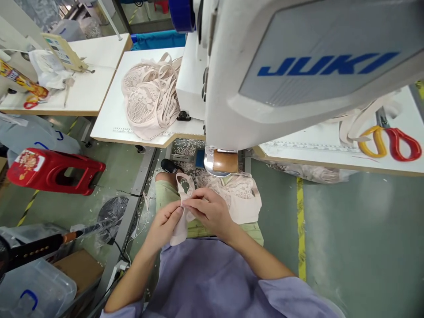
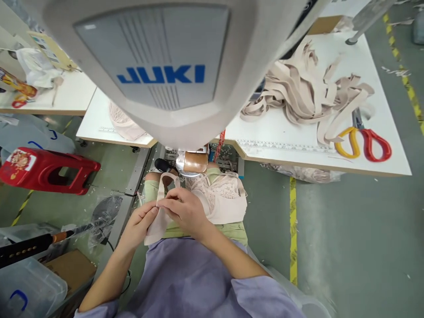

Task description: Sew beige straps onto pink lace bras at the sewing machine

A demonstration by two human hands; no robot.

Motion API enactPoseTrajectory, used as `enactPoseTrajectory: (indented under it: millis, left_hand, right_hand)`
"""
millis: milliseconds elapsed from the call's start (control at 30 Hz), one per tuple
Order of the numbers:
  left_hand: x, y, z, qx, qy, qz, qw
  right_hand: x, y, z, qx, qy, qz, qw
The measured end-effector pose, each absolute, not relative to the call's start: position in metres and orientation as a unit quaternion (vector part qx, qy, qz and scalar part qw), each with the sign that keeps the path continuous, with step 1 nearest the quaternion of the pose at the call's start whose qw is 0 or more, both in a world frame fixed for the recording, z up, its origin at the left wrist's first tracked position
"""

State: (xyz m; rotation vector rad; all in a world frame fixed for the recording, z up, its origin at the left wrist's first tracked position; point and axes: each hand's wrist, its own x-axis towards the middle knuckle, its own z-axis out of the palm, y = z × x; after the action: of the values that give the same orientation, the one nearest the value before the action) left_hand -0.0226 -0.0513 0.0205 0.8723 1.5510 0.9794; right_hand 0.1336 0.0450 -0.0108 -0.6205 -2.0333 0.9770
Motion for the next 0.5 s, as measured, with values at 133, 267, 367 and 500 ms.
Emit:
enactPoseTrajectory:
  millis: [133, 267, 367, 500]
  left_hand:
    - [-0.019, -0.050, 0.016, 0.308, 0.634, 0.422, 0.570]
    - [-0.017, -0.051, 0.016, 0.220, 0.625, 0.450, 0.599]
    - [-0.016, -0.051, 0.021, 0.181, 0.618, 0.462, 0.609]
    - [-0.014, -0.048, 0.026, 0.158, 0.608, 0.474, 0.618]
  right_hand:
    - [0.142, 0.049, -0.014, -0.303, -0.761, 0.423, 0.387]
    - [0.159, 0.057, -0.021, -0.425, -0.618, 0.519, 0.410]
    - [0.172, 0.062, -0.028, -0.476, -0.550, 0.555, 0.403]
    - [0.178, 0.063, -0.032, -0.452, -0.575, 0.562, 0.386]
